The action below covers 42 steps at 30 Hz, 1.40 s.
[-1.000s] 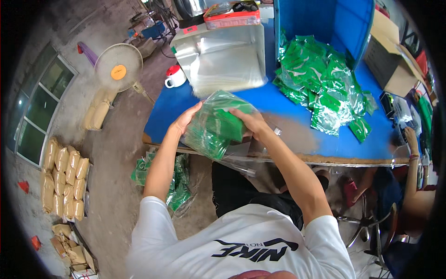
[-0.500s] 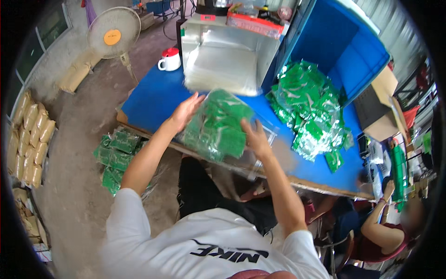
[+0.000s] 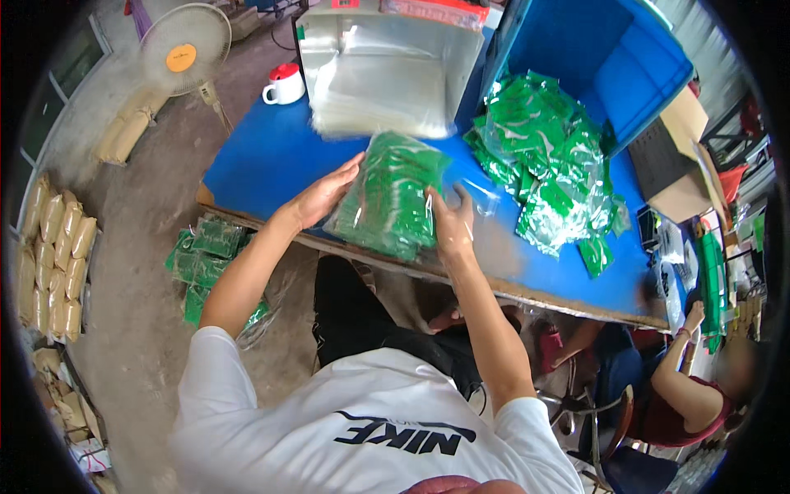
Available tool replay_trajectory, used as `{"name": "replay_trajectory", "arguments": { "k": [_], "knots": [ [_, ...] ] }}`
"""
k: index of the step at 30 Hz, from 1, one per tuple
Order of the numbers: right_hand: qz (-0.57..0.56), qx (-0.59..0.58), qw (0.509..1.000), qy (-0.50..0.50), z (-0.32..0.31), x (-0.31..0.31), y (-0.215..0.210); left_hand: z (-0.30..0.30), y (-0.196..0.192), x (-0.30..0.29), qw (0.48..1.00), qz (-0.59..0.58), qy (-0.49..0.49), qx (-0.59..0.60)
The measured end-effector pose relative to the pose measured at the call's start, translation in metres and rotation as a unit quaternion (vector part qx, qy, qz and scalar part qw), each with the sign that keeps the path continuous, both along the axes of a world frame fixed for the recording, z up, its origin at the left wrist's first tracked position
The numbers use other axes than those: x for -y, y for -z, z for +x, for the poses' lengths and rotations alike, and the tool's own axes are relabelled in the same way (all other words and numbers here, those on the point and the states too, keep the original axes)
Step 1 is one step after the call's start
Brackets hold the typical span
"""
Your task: Counting and packing stacks of green plastic bags into a larger clear plastic bag at a packing station.
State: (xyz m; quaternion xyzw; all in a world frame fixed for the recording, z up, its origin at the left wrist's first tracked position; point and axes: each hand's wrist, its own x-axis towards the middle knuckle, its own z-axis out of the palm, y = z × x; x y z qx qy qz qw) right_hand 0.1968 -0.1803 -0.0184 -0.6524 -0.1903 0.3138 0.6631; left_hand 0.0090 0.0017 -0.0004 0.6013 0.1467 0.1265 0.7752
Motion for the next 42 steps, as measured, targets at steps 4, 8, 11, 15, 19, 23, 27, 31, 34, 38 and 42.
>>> {"name": "replay_trajectory", "arguments": {
  "k": [4, 8, 11, 15, 19, 23, 27, 31, 34, 38, 42],
  "knots": [
    [0.044, 0.144, 0.988, 0.042, -0.004, -0.027, 0.063, 0.005, 0.001, -0.001, 0.996, 0.055, -0.058, -0.032],
    [-0.062, 0.198, 0.973, -0.097, -0.009, 0.001, -0.017, -0.022, 0.006, -0.008, 0.997, 0.018, -0.063, -0.033],
    [-0.027, -0.033, 0.975, -0.218, 0.010, 0.022, -0.025, -0.010, -0.004, 0.014, 0.997, 0.058, -0.029, -0.047],
    [-0.028, 0.015, 0.974, -0.226, -0.013, 0.018, -0.031, -0.003, -0.024, 0.034, 0.985, 0.114, -0.094, -0.094],
    [0.070, -0.233, 0.941, -0.234, -0.001, 0.037, -0.037, 0.001, -0.018, 0.029, 0.956, 0.259, -0.066, -0.119],
    [0.111, -0.088, 0.967, -0.210, -0.023, 0.044, -0.017, 0.011, -0.027, 0.031, 0.948, 0.286, -0.062, -0.121],
    [-0.001, 0.044, 0.986, -0.161, 0.001, 0.069, -0.031, 0.007, -0.017, 0.018, 0.938, 0.324, -0.058, -0.110],
    [0.164, -0.196, 0.964, -0.070, 0.000, 0.033, 0.011, 0.016, -0.015, 0.018, 0.927, 0.364, -0.020, -0.082],
    [0.120, -0.127, 0.970, -0.170, -0.018, 0.043, -0.016, 0.009, -0.017, 0.019, 0.909, 0.406, -0.018, -0.096],
    [0.044, -0.060, 0.963, -0.260, -0.002, 0.095, 0.006, 0.020, -0.011, 0.016, 0.854, 0.515, 0.008, -0.075],
    [0.165, 0.074, 0.936, -0.300, -0.042, 0.056, 0.019, 0.043, -0.040, -0.004, 0.824, 0.558, 0.042, -0.091]
  ]
}}
